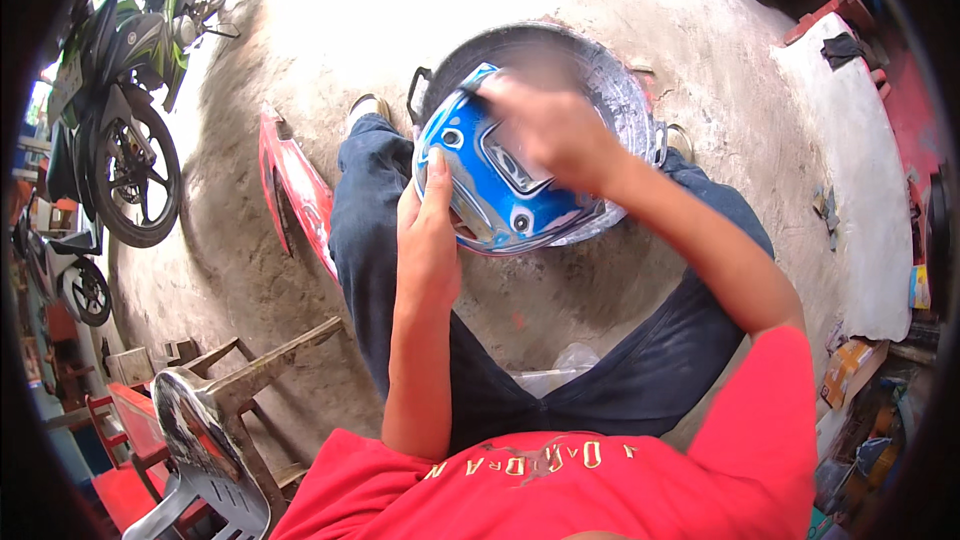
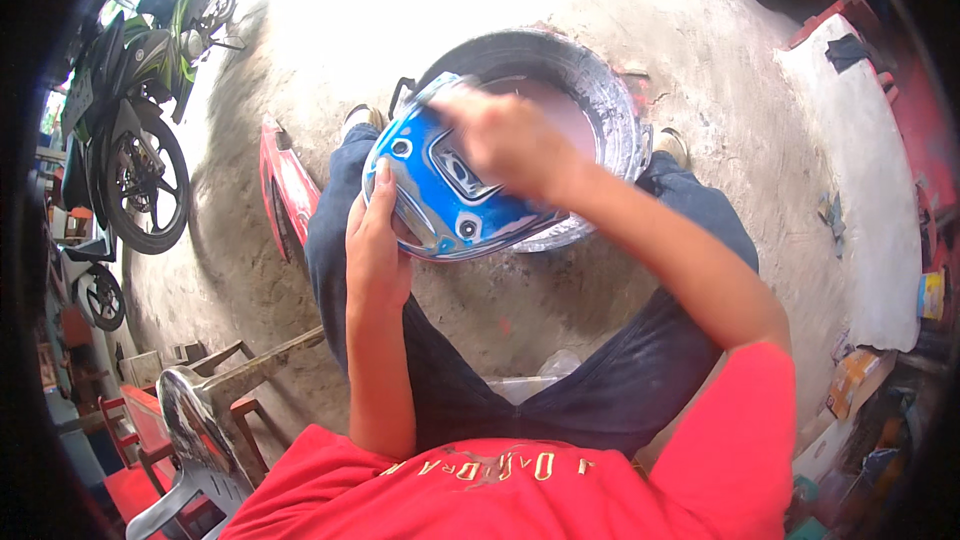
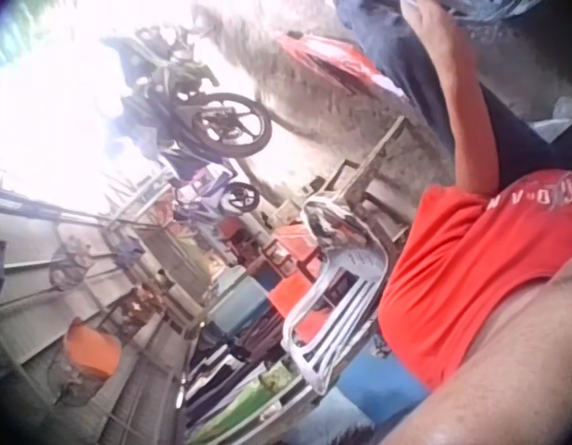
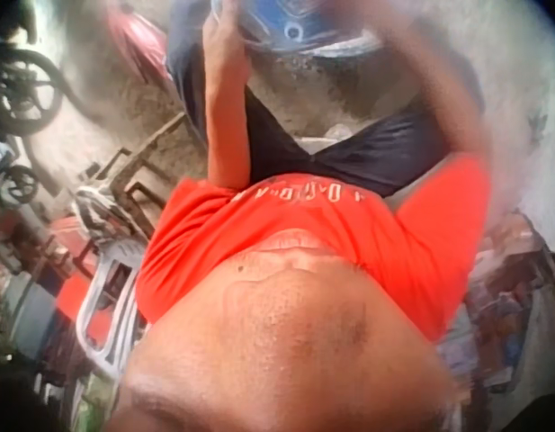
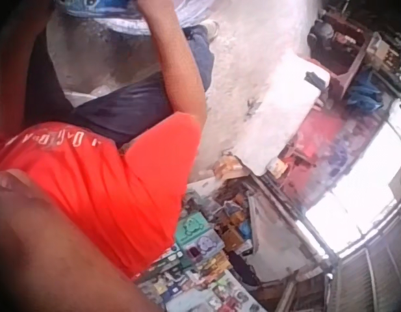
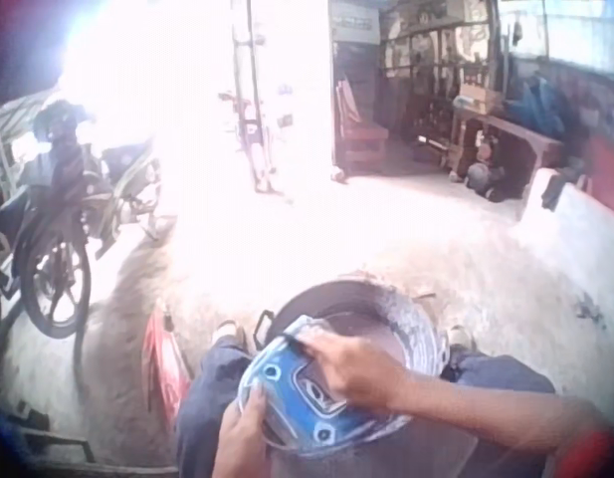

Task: The person sands a blue motorcycle fairing by hand with a piece of sandpaper, repeatedly dipping the paper into a bucket of water.

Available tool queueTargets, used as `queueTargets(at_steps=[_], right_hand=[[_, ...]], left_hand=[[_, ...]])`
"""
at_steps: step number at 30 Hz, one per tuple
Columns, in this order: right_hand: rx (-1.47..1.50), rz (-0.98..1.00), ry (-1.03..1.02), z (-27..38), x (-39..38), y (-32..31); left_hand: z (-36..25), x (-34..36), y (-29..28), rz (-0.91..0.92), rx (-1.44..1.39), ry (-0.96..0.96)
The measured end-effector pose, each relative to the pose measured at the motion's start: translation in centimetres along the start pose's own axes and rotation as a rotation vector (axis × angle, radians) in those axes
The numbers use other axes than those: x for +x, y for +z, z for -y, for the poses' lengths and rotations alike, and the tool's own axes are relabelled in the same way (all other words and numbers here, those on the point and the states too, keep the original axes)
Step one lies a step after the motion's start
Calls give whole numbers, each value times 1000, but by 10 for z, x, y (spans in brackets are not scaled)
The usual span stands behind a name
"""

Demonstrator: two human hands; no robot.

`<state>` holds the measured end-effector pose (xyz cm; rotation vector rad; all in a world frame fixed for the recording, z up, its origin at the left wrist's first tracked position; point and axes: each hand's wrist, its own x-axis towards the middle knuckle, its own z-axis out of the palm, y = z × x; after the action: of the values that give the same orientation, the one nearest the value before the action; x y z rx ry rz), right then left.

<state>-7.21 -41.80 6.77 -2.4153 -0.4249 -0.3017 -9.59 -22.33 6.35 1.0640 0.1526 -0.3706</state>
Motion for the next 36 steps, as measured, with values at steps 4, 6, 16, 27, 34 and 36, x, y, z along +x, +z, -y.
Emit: queueTargets(at_steps=[4,6,16,27,34,36], right_hand=[[-33,-67,-60,2,-3,11],[34,-113,-199,30,-19,26],[117,-23,-122,17,-6,15],[65,111,87,27,-10,-1],[13,23,32,16,-16,1],[16,-59,-74,24,-19,16]], left_hand=[[-3,-1,-4,-17,65,-53],[3,2,-4,-8,-3,31],[8,-1,0,-46,222,119],[5,2,4,14,230,68],[1,-1,10,54,220,60],[-4,-3,10,65,239,38]])
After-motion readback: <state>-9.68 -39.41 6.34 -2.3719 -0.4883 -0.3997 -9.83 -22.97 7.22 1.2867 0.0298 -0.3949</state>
